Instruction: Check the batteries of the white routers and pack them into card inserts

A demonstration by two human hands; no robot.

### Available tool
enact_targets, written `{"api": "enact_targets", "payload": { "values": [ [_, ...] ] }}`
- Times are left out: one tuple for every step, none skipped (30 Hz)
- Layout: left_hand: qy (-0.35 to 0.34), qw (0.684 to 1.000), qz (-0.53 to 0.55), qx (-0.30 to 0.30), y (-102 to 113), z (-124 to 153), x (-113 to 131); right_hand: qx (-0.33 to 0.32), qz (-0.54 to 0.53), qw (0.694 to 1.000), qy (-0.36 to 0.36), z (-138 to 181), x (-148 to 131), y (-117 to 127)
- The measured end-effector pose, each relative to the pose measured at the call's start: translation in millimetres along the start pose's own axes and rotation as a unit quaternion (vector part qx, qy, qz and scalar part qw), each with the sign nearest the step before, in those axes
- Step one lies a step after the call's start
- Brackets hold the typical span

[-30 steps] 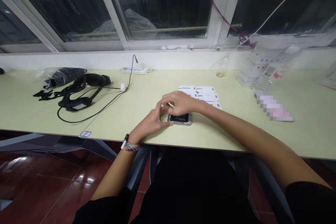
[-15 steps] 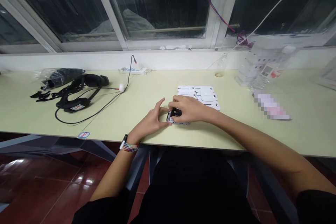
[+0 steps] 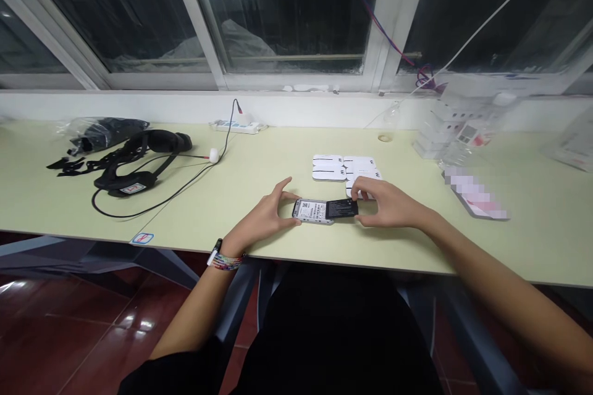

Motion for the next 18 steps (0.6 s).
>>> {"api": "enact_targets", "payload": {
  "values": [
    [0.002, 1.0, -0.002, -0.001, 0, 0, 0, -0.001, -0.007, 1.0, -0.006, 4, 5, -2],
    [0.004, 1.0, -0.003, -0.001, 0, 0, 0, -0.003, -0.01, 1.0, -0.014, 7, 9, -5],
    [0.005, 1.0, -0.003, -0.001, 0, 1, 0, -0.005, -0.01, 1.0, -0.022, 10, 12, -6],
    [0.007, 1.0, -0.004, 0.0, 0, 1, 0, -0.007, -0.01, 0.999, -0.03, 11, 14, -8],
    [0.008, 1.0, -0.004, 0.0, 0, 1, -1, -0.01, -0.01, 0.999, -0.035, 12, 14, -9],
    [0.009, 1.0, -0.004, 0.001, 0, 1, -1, -0.014, -0.012, 0.999, -0.039, 12, 15, -10],
    [0.011, 1.0, -0.006, 0.001, 0, 1, -2, -0.019, -0.016, 0.999, -0.042, 12, 15, -10],
    [0.013, 1.0, -0.007, 0.001, 0, 2, -2, -0.024, -0.019, 0.999, -0.044, 11, 15, -10],
    [0.014, 1.0, -0.009, 0.001, 0, 2, -3, -0.029, -0.022, 0.998, -0.048, 11, 15, -10],
    [0.014, 1.0, -0.011, 0.0, 0, 2, -3, -0.034, -0.022, 0.998, -0.051, 11, 16, -10],
    [0.012, 1.0, -0.011, 0.0, 1, 1, -3, -0.037, -0.021, 0.998, -0.055, 11, 16, -11],
    [0.01, 1.0, -0.011, 0.0, 1, 1, -3, -0.039, -0.021, 0.997, -0.057, 11, 17, -11],
    [0.009, 1.0, -0.011, -0.001, 1, 1, -3, -0.04, -0.023, 0.997, -0.058, 11, 17, -11],
    [0.01, 1.0, -0.011, -0.002, 1, 1, -3, -0.041, -0.027, 0.997, -0.058, 11, 17, -11],
    [0.011, 1.0, -0.012, -0.003, 1, 1, -2, -0.041, -0.031, 0.997, -0.058, 11, 18, -12],
    [0.013, 1.0, -0.013, -0.003, 1, 1, -2, -0.042, -0.034, 0.997, -0.056, 11, 17, -12],
    [0.014, 1.0, -0.015, -0.003, 1, 1, -2, -0.043, -0.036, 0.997, -0.055, 11, 17, -12],
    [0.013, 1.0, -0.015, -0.004, 1, 1, -1, -0.044, -0.037, 0.997, -0.055, 11, 16, -12]
  ]
}}
Point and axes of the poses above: each hand's wrist, its own z-axis away from the middle knuckle, its own y-axis out of the back of the hand, x = y × z, the point moved 1 cm from there along -z, towards the middle knuckle, and after that the axes turned 3 degrees about -y, right-handed, at the moved point
